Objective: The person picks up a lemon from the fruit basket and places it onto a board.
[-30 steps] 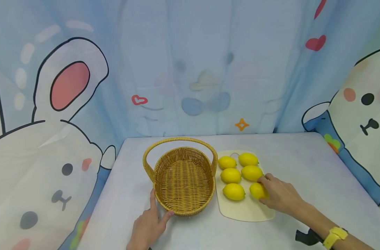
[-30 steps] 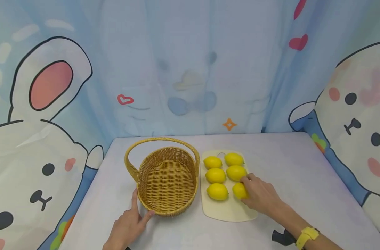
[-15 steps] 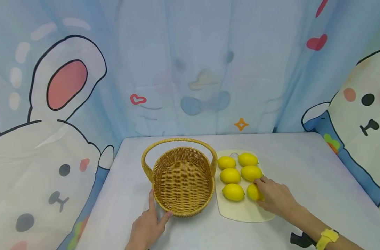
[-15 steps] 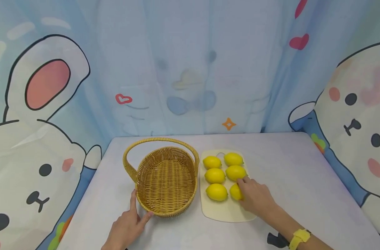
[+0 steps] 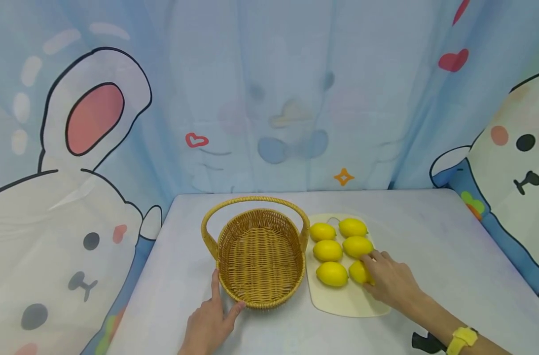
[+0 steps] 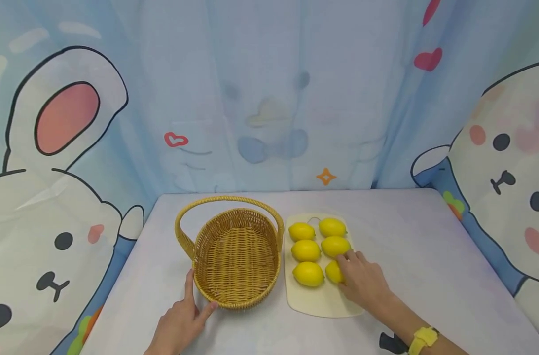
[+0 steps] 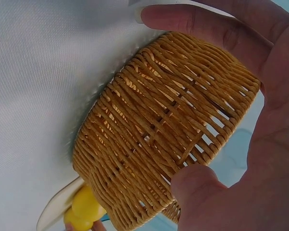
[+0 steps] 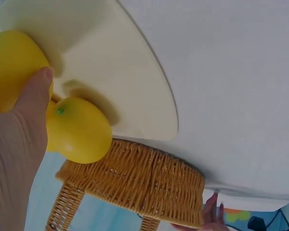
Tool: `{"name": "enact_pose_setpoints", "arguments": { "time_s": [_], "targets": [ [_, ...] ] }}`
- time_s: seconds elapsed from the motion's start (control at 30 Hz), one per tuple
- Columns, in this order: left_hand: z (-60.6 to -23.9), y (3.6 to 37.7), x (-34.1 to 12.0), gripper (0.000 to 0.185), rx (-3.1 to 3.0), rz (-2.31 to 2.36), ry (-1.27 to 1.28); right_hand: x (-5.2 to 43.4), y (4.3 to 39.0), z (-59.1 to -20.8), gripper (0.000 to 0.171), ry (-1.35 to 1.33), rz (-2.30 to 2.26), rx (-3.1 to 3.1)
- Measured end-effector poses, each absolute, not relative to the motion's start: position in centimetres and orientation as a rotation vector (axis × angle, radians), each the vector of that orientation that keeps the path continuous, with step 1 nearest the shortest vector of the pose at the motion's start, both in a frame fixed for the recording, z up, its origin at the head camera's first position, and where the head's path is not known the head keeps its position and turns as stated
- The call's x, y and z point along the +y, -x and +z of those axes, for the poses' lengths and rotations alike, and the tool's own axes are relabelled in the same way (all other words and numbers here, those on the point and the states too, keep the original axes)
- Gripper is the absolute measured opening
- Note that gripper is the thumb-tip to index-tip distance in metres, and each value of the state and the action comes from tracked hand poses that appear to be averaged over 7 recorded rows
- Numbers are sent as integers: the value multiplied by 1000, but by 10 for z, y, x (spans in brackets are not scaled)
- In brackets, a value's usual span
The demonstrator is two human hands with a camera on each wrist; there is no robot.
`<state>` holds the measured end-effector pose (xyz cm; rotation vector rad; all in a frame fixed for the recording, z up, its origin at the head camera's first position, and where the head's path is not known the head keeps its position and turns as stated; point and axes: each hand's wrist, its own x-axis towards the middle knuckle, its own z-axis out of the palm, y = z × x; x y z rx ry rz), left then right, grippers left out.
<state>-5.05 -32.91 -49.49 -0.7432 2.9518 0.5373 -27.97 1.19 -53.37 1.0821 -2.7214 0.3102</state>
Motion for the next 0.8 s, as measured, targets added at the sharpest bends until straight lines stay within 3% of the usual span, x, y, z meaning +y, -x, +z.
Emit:
{"name": "enact_pose_setpoints", "arguments": {
  "time_s": [0.8],
  "targets": [
    [-495,52,-329,109,2910,552,773,20,280,-536,72,-1023,290,-2830]
  ]
}}
